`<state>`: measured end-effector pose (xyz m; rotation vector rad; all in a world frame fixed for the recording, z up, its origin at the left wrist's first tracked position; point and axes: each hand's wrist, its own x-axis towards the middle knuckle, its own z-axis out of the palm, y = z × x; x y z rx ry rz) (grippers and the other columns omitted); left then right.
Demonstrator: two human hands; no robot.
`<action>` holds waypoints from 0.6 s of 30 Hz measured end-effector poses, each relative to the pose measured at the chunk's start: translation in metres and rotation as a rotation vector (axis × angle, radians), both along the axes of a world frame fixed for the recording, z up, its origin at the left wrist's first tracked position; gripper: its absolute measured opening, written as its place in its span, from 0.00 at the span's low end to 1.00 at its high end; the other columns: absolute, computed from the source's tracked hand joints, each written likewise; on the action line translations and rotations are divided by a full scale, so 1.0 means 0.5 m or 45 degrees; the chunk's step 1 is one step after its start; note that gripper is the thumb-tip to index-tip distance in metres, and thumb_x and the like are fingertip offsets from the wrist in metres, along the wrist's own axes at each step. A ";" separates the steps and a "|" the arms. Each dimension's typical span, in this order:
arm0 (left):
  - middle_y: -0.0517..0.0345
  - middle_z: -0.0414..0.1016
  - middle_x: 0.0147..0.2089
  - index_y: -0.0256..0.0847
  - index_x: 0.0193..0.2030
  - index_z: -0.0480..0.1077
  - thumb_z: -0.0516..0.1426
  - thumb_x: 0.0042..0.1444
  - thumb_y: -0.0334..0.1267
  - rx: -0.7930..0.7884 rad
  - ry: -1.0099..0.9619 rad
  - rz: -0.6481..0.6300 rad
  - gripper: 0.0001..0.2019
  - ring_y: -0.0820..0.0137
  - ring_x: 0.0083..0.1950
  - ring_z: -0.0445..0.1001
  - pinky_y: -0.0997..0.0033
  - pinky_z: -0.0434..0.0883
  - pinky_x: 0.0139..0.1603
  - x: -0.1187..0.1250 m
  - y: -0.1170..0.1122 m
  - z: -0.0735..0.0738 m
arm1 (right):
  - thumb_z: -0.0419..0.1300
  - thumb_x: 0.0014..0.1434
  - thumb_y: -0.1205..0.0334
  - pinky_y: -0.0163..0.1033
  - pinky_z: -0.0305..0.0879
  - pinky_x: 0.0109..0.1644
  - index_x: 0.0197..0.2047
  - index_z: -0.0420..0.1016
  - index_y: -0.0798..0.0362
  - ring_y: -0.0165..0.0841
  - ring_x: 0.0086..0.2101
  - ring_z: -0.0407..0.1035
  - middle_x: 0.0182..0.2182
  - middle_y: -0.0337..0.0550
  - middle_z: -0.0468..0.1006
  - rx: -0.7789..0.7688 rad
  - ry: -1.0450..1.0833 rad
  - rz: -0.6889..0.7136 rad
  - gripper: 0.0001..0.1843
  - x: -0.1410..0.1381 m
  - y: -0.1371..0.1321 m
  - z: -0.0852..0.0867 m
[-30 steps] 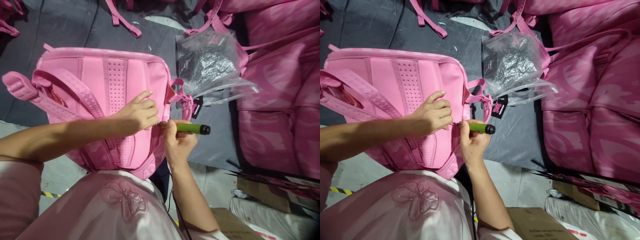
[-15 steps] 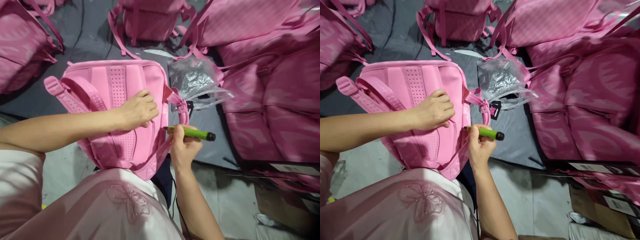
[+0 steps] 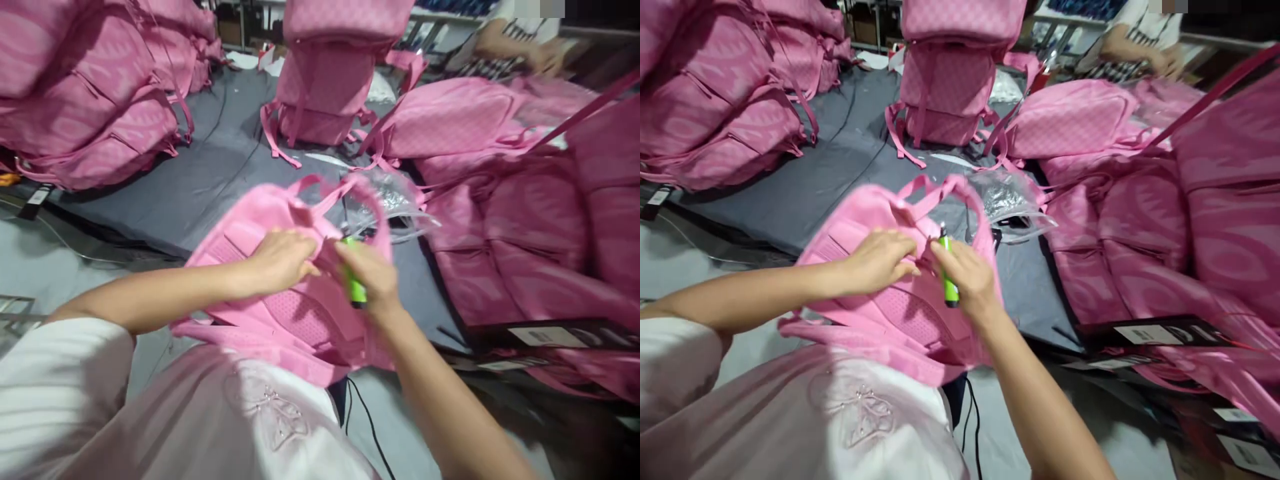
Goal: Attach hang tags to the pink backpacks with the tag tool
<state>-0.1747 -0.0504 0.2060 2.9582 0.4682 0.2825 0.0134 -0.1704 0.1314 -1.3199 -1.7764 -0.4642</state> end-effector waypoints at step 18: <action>0.40 0.65 0.69 0.38 0.75 0.48 0.65 0.55 0.46 0.098 0.269 -0.171 0.46 0.52 0.64 0.67 0.57 0.65 0.60 0.183 0.222 -0.098 | 0.61 0.62 0.72 0.53 0.72 0.54 0.57 0.70 0.48 0.40 0.46 0.76 0.43 0.48 0.80 -0.144 0.348 -0.142 0.21 -0.093 0.042 -0.132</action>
